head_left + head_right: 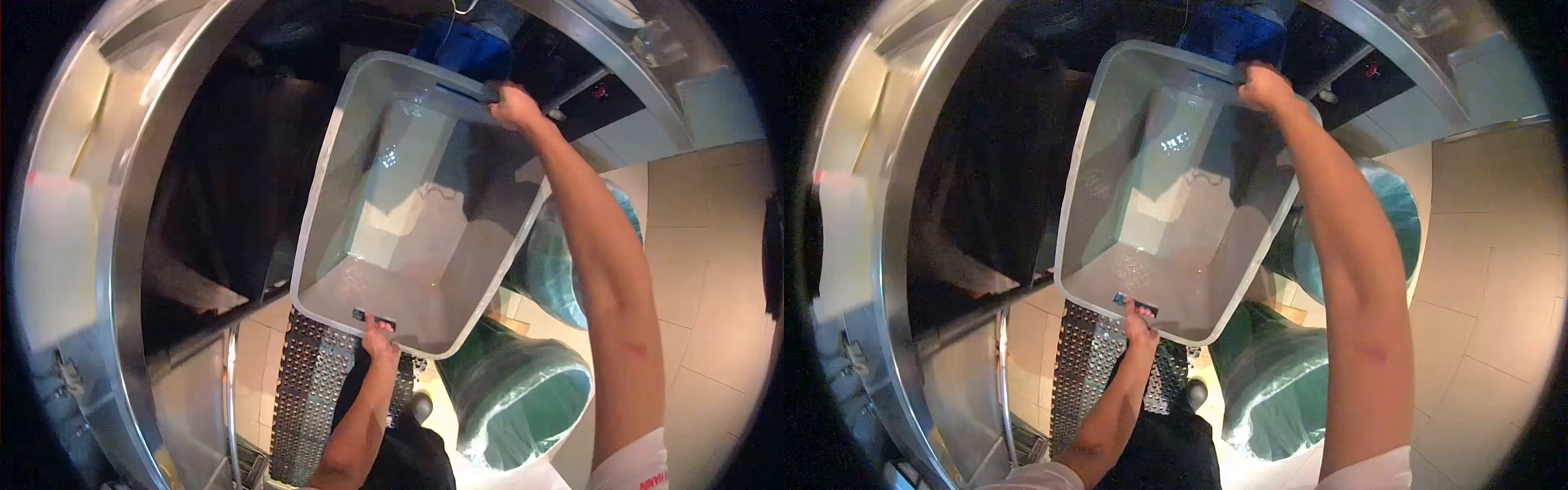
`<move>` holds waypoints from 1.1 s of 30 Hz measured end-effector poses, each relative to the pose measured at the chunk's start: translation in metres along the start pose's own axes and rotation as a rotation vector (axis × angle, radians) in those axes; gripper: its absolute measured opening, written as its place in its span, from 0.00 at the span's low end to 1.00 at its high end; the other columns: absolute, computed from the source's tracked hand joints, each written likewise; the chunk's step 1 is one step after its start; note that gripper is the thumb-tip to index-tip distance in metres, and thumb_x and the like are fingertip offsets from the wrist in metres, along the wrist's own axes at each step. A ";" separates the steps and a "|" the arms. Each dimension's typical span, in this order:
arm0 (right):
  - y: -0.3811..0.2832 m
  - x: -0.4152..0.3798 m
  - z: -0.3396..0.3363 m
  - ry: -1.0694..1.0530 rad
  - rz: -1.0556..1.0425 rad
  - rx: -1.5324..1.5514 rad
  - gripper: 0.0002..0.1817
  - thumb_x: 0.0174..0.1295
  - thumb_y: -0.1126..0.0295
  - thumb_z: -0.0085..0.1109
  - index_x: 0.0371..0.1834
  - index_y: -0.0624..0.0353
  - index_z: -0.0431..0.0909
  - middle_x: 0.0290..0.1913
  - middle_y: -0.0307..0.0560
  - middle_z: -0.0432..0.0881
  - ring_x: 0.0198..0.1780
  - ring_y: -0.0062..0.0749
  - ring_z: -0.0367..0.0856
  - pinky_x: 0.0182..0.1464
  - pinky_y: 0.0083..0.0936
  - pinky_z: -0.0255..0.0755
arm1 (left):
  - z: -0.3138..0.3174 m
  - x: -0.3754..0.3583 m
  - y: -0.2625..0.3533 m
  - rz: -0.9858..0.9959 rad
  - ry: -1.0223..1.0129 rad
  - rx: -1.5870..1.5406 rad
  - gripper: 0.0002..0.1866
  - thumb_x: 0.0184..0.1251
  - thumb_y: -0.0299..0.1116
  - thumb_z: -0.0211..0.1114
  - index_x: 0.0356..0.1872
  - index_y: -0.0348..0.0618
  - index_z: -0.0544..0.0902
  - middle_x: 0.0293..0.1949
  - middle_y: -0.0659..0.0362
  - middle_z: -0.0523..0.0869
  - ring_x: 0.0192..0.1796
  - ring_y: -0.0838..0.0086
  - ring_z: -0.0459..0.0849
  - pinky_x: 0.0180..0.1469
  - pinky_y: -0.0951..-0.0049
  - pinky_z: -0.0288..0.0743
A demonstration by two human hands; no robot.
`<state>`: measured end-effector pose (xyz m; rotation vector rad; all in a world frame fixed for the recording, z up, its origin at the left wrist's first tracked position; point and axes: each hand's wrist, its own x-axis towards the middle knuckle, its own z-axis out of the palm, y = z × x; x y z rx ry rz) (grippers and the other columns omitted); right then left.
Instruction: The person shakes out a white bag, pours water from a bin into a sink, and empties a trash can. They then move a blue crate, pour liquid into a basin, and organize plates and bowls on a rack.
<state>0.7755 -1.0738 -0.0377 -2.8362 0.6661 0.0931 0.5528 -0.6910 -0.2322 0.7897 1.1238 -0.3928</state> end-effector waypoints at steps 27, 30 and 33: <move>-0.036 -0.583 0.090 0.076 1.155 0.436 0.47 0.43 0.63 0.66 0.63 0.66 0.47 0.62 0.67 0.51 0.63 0.60 0.49 0.63 0.43 0.47 | 0.456 0.066 0.012 -0.058 -0.445 0.124 0.10 0.58 0.33 0.48 0.38 0.44 0.73 0.37 0.57 0.76 0.36 0.66 0.75 0.42 0.68 0.71; -0.050 -0.583 0.113 0.039 1.180 0.637 0.49 0.44 0.59 0.66 0.63 0.70 0.45 0.62 0.69 0.52 0.64 0.58 0.50 0.63 0.39 0.48 | 0.519 0.101 0.021 0.758 -0.703 1.393 0.19 0.58 0.37 0.48 0.49 0.39 0.69 0.50 0.51 0.71 0.52 0.62 0.69 0.52 0.69 0.65; -0.068 -0.587 0.142 -0.115 1.212 0.706 0.49 0.46 0.55 0.64 0.61 0.75 0.44 0.60 0.72 0.54 0.63 0.58 0.51 0.63 0.38 0.48 | 0.579 0.149 0.017 1.305 -0.821 1.944 0.24 0.56 0.41 0.51 0.52 0.37 0.68 0.55 0.47 0.70 0.59 0.60 0.67 0.57 0.67 0.63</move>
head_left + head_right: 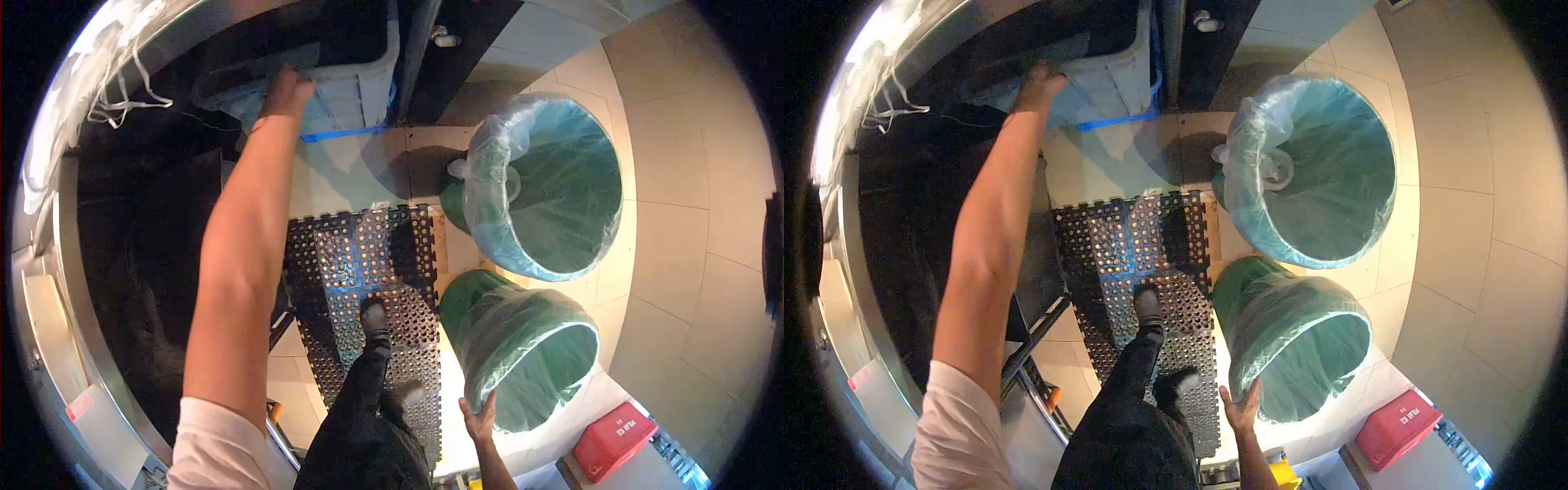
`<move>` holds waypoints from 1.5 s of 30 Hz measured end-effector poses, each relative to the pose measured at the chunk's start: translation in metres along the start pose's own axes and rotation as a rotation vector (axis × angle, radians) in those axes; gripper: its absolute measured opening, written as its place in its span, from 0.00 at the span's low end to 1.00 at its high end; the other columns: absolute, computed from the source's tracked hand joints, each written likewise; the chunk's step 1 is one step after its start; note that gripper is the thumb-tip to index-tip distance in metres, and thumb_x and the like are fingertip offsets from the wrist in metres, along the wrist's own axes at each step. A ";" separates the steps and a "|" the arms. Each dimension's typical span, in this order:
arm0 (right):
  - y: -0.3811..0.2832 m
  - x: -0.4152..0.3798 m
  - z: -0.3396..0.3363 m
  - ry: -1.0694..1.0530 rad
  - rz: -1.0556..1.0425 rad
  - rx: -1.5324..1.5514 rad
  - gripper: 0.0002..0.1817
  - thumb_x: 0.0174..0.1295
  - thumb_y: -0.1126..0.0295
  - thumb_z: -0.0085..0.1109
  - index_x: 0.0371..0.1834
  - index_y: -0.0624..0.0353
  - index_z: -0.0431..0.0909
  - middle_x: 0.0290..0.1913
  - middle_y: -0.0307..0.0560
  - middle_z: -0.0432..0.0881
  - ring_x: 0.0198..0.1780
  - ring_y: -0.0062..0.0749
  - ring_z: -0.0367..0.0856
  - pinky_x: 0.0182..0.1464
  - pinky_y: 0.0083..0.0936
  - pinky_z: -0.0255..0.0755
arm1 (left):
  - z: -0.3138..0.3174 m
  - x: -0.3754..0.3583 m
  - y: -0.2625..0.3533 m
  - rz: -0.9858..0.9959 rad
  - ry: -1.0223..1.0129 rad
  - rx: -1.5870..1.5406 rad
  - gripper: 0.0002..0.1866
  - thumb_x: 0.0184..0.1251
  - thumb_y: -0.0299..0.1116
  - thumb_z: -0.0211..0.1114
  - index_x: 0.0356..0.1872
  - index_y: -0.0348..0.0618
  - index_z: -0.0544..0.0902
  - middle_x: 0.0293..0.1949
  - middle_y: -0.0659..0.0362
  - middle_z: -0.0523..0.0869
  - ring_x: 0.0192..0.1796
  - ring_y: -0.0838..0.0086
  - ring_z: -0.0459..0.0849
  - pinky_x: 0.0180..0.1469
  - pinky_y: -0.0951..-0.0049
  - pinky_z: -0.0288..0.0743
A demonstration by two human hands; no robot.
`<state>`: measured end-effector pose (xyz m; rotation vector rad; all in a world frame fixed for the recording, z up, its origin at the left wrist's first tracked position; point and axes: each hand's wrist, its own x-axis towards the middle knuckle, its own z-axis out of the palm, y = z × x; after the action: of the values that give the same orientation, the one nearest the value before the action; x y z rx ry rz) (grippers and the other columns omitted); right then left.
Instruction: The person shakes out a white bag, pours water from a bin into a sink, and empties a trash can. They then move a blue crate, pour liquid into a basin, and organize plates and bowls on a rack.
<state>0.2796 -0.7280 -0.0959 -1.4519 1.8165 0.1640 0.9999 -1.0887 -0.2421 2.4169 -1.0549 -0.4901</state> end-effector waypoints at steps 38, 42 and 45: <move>-0.150 -0.028 0.086 -0.345 -0.389 -0.369 0.13 0.47 0.62 0.58 0.27 0.60 0.71 0.21 0.57 0.74 0.29 0.56 0.75 0.31 0.41 0.70 | 0.070 -0.755 0.145 -0.668 -1.044 -1.301 0.24 0.50 0.38 0.60 0.47 0.35 0.68 0.42 0.52 0.74 0.44 0.62 0.75 0.46 0.63 0.72; -0.183 -0.030 0.112 -0.433 -0.694 -0.247 0.14 0.49 0.67 0.56 0.34 0.66 0.68 0.36 0.61 0.74 0.39 0.56 0.73 0.40 0.42 0.68 | 0.061 -0.723 0.122 -0.838 -0.794 -1.469 0.22 0.52 0.37 0.58 0.46 0.36 0.68 0.42 0.52 0.74 0.44 0.62 0.75 0.45 0.62 0.73; -0.226 -0.018 0.128 -0.527 -0.776 -0.341 0.17 0.49 0.67 0.56 0.40 0.64 0.67 0.42 0.59 0.73 0.43 0.55 0.72 0.44 0.40 0.68 | 0.043 -0.684 0.098 -0.937 -0.561 -1.601 0.20 0.53 0.36 0.56 0.46 0.36 0.68 0.43 0.53 0.74 0.44 0.62 0.75 0.44 0.62 0.74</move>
<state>0.5397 -0.7205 -0.0908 -2.0138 0.7527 0.4230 0.4809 -0.6440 -0.1312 1.0637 0.4699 -1.5569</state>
